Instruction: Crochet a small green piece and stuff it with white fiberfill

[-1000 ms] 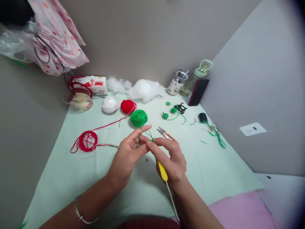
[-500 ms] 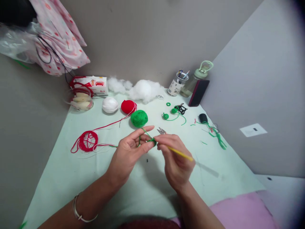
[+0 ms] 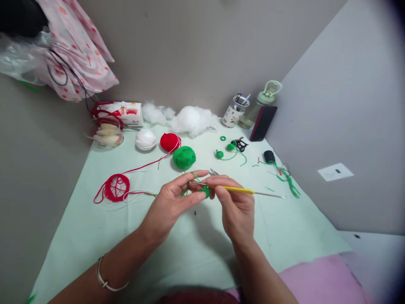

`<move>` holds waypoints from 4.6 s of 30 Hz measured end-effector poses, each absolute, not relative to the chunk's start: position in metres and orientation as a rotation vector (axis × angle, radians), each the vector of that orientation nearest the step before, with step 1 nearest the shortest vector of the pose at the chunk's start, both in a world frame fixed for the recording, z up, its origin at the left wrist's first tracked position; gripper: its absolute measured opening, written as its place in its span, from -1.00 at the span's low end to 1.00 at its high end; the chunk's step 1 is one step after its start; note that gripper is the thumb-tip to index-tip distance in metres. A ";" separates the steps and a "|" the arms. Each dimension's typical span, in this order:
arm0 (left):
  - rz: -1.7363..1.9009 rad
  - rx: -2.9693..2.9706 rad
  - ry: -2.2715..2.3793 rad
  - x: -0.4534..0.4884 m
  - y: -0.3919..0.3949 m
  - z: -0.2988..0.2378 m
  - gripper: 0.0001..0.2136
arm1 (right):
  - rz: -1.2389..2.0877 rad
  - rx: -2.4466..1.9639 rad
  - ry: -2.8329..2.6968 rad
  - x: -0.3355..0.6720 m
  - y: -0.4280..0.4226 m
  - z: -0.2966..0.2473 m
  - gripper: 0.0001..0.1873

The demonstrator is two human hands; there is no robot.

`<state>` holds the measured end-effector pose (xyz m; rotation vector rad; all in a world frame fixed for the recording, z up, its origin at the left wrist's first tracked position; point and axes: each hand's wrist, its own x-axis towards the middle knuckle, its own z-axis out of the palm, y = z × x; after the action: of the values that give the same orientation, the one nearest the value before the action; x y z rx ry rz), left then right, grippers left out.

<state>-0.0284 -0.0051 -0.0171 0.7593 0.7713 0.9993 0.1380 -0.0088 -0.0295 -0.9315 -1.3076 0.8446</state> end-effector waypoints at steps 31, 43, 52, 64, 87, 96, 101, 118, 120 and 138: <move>1.173 1.148 1.136 -0.033 -0.006 -0.017 -0.71 | 0.330 -0.784 -1.630 0.137 -0.020 -0.035 -0.69; 1.505 1.504 1.201 -0.020 -0.017 -0.017 -0.72 | 0.004 -0.800 -1.790 0.133 -0.021 -0.031 -0.78; 0.993 0.516 0.754 -0.025 -0.011 -0.004 -0.53 | -0.185 -0.778 -1.832 0.138 -0.026 -0.039 -0.61; 1.047 0.682 0.802 -0.033 -0.001 -0.010 -0.56 | 0.767 -0.816 -1.312 0.138 -0.009 -0.027 -0.81; 1.020 0.879 0.891 -0.033 -0.003 -0.017 -0.60 | 0.906 -0.841 -1.326 0.138 -0.006 -0.026 -0.83; 1.048 0.642 0.840 -0.023 -0.005 -0.016 -0.57 | 0.138 -0.903 -1.760 0.133 -0.022 -0.038 -0.58; 0.993 0.506 0.739 -0.029 -0.001 -0.013 -0.70 | 0.520 -0.925 -1.453 0.141 -0.014 -0.028 -0.76; 1.083 0.827 0.898 -0.031 -0.008 -0.015 -0.69 | 1.034 -0.808 -1.140 0.140 -0.007 -0.028 -0.79; 1.092 0.831 0.903 -0.032 -0.008 -0.015 -0.70 | 1.014 -0.819 -1.163 0.139 -0.009 -0.027 -0.79; 0.996 0.515 0.752 -0.027 -0.009 -0.011 -0.58 | -0.036 -0.849 -1.799 0.139 -0.021 -0.039 -0.58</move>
<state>-0.0267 -0.0086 -0.0113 0.5149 0.7523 0.9958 0.1390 -0.0212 -0.0390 -0.8489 -1.7987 -0.0364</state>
